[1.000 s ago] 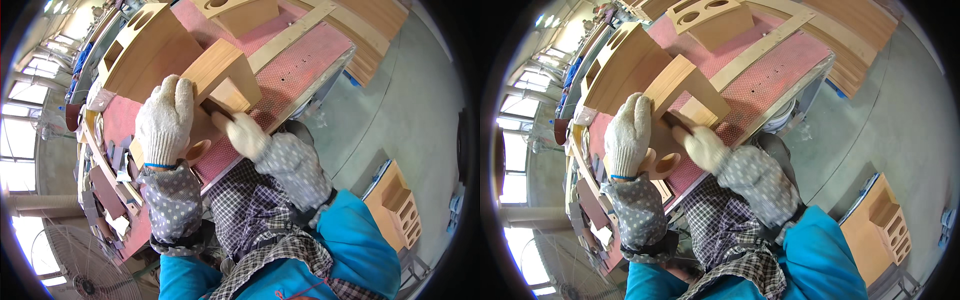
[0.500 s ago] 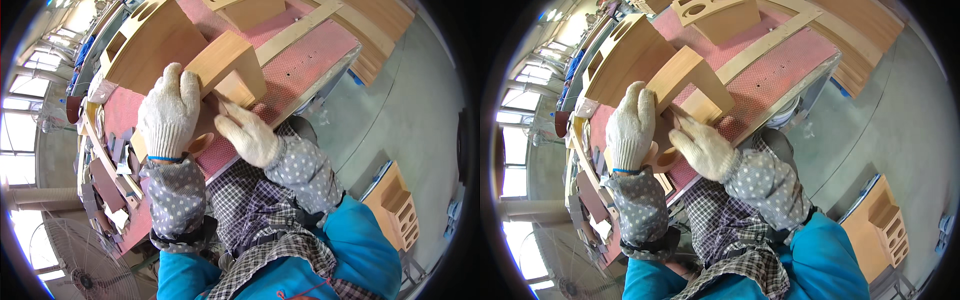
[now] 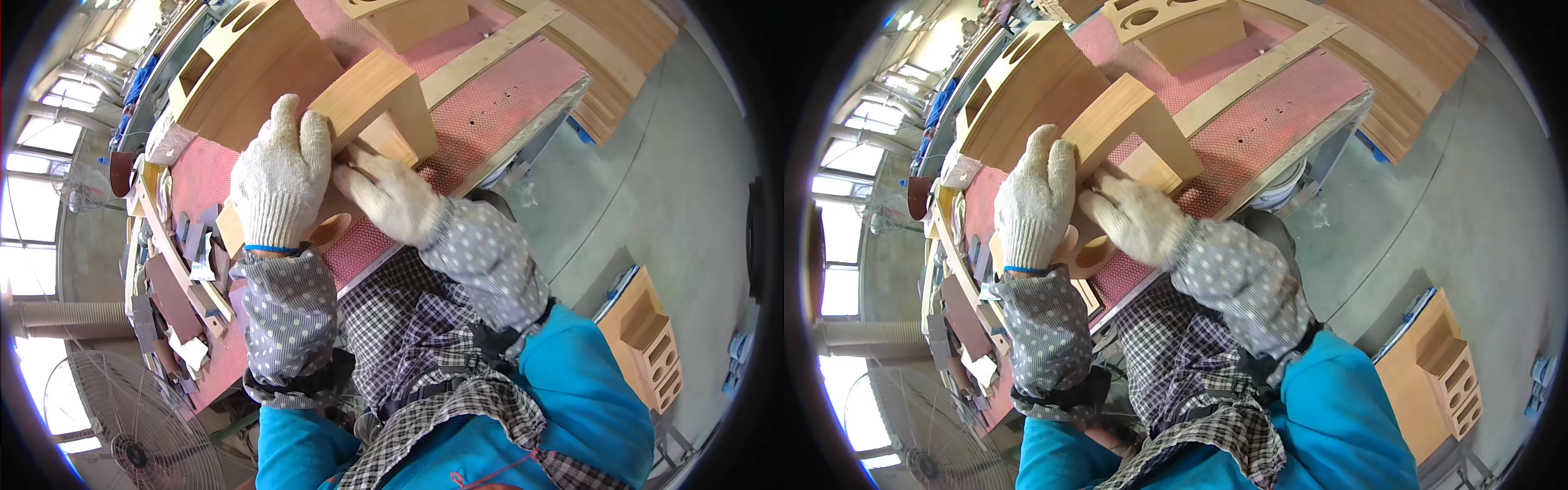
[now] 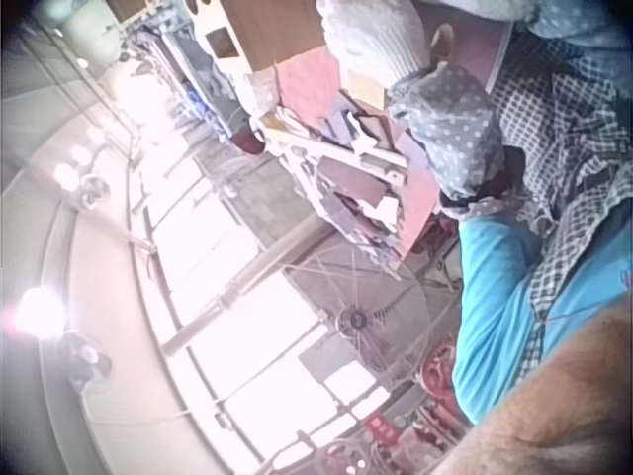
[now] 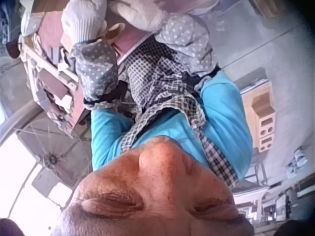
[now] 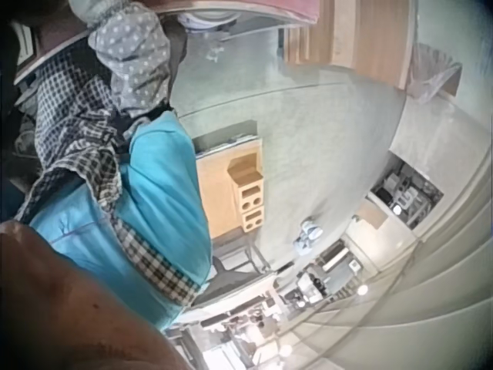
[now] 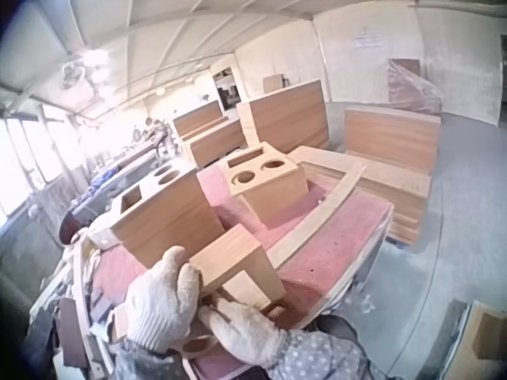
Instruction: Sanding the interior and exterior edges of a wooden block component with circular cutouts using a sanding sponge.
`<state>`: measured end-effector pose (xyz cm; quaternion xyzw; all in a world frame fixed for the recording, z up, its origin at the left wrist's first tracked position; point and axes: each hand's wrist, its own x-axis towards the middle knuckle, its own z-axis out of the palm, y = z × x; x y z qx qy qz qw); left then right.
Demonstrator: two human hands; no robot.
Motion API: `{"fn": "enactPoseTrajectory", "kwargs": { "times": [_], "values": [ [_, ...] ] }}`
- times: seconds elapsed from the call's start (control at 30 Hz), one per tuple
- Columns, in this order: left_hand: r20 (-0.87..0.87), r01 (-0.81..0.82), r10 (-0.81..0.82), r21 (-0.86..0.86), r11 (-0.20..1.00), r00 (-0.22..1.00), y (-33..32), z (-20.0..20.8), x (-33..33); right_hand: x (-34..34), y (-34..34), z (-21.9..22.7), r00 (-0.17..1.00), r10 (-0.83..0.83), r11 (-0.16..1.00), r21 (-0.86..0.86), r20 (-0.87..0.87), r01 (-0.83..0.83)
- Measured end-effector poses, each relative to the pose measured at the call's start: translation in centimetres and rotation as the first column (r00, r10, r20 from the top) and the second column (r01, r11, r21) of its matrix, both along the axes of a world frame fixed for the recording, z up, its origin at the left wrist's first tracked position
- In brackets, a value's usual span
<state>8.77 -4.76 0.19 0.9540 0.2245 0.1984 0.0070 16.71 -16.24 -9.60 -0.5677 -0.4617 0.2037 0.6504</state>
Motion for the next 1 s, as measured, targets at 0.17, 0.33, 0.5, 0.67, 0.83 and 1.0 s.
{"fn": "enactPoseTrajectory", "kwargs": {
  "times": [0.17, 0.33, 0.5, 0.67, 0.83, 1.0],
  "values": [
    [0.001, 0.012, -0.012, 0.029, 1.0, 1.0, 0.6, 0.0, -0.7, -1.1, -0.5, 0.4, 0.998, 0.066, 0.967, -0.248, 0.005, -0.063],
    [-0.007, 0.002, -0.001, 0.038, 0.999, 1.0, 0.4, -0.2, -0.1, -0.8, -0.9, -0.2, 0.998, -0.065, 0.998, 0.019, 0.016, 0.065],
    [0.079, -0.034, 0.036, -0.027, 0.999, 0.996, 0.6, -0.6, 0.4, 0.8, 1.5, -0.1, 0.993, 0.083, 0.996, -0.009, -0.084, -0.084],
    [-0.011, -0.057, 0.057, -0.085, 0.995, 0.998, -0.4, 0.3, -0.2, -1.7, -1.7, -0.8, 0.997, -0.08, 0.986, 0.146, -0.021, 0.082],
    [-0.007, 0.017, -0.018, -0.05, 0.999, 1.0, 0.1, 0.1, 0.2, 1.9, 1.3, 0.2, 0.989, 0.136, 0.981, -0.133, -0.064, -0.144],
    [-0.004, -0.097, 0.098, -0.118, 0.988, 0.995, 0.0, 0.6, -0.1, -0.5, -0.5, -1.6, 0.995, 0.054, 0.998, -0.016, -0.081, -0.056]
  ]
}}
